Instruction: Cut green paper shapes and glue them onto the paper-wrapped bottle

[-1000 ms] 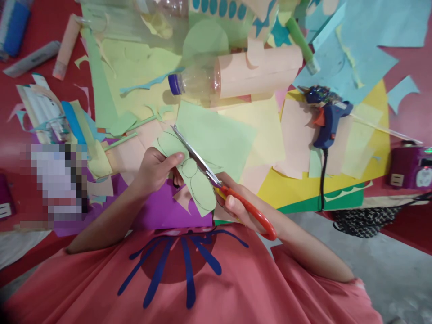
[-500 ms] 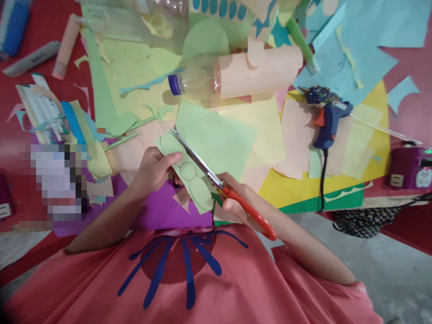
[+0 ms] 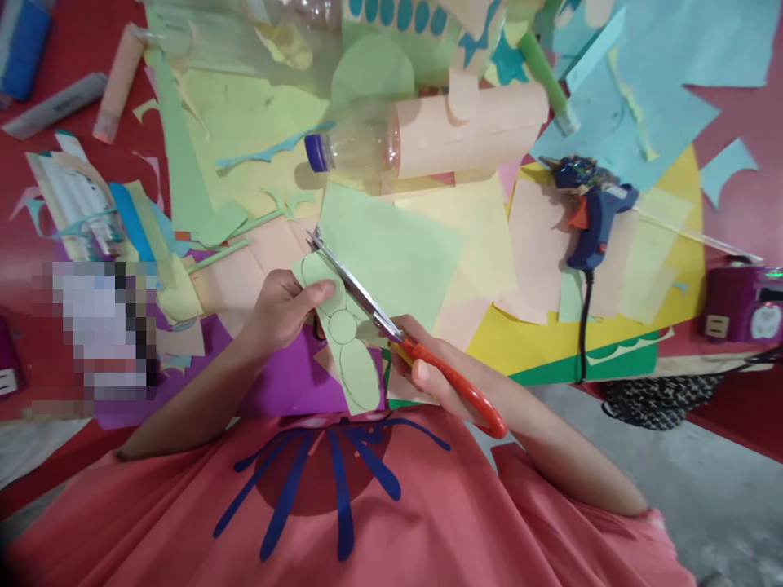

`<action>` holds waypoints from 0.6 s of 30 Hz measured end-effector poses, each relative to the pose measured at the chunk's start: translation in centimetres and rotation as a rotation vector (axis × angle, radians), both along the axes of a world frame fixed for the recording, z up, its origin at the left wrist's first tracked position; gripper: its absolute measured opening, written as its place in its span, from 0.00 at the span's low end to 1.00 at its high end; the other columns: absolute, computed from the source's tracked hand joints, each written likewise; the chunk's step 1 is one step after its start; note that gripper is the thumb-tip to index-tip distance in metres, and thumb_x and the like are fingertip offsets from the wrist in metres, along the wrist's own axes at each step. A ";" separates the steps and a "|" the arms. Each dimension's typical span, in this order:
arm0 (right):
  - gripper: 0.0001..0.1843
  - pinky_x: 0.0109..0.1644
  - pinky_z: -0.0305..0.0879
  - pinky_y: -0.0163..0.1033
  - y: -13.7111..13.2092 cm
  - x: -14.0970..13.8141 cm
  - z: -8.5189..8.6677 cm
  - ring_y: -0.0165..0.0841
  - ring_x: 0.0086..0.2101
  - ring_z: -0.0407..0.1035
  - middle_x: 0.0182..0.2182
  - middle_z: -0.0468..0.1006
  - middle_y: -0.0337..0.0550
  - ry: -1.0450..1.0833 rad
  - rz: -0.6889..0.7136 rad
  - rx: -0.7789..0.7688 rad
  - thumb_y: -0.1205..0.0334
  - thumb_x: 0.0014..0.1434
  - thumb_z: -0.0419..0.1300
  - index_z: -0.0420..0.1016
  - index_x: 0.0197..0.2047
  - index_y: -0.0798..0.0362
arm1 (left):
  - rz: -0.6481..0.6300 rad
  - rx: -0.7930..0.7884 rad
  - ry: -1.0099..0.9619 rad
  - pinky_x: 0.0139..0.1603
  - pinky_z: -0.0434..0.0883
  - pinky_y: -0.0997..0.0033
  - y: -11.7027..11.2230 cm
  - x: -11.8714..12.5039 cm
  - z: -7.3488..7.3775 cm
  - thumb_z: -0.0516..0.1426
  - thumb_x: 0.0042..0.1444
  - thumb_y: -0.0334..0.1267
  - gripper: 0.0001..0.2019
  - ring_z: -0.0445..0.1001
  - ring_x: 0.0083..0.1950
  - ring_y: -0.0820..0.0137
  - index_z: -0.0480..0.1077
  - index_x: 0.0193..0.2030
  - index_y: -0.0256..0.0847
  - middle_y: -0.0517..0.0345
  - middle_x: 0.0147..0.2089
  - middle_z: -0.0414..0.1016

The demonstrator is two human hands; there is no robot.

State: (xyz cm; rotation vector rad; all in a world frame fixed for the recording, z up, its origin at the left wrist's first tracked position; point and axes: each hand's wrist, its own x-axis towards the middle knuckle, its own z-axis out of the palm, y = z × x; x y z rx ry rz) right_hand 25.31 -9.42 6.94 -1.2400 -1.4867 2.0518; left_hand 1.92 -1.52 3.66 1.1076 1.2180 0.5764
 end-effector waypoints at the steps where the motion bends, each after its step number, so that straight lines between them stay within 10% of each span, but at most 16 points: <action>1: 0.32 0.28 0.62 0.36 -0.1 -0.1 -0.1 0.31 0.26 0.58 0.28 0.65 0.37 0.006 -0.025 -0.027 0.27 0.63 0.45 0.64 0.51 0.46 | -0.002 -0.012 -0.004 0.17 0.57 0.79 0.0 0.0 0.1 0.59 0.51 0.44 0.19 0.63 0.16 0.78 0.62 0.14 0.39 0.62 0.13 0.64; 18: 0.35 0.25 0.57 0.35 -0.3 -1.1 0.4 0.30 0.25 0.54 0.25 0.60 0.35 -0.013 -0.226 -0.110 0.23 0.55 0.54 0.68 0.49 0.43 | 0.049 -0.015 -0.015 0.21 0.60 0.75 -0.1 -0.1 -0.5 0.61 0.54 0.43 0.20 0.64 0.20 0.76 0.59 0.16 0.41 0.64 0.15 0.59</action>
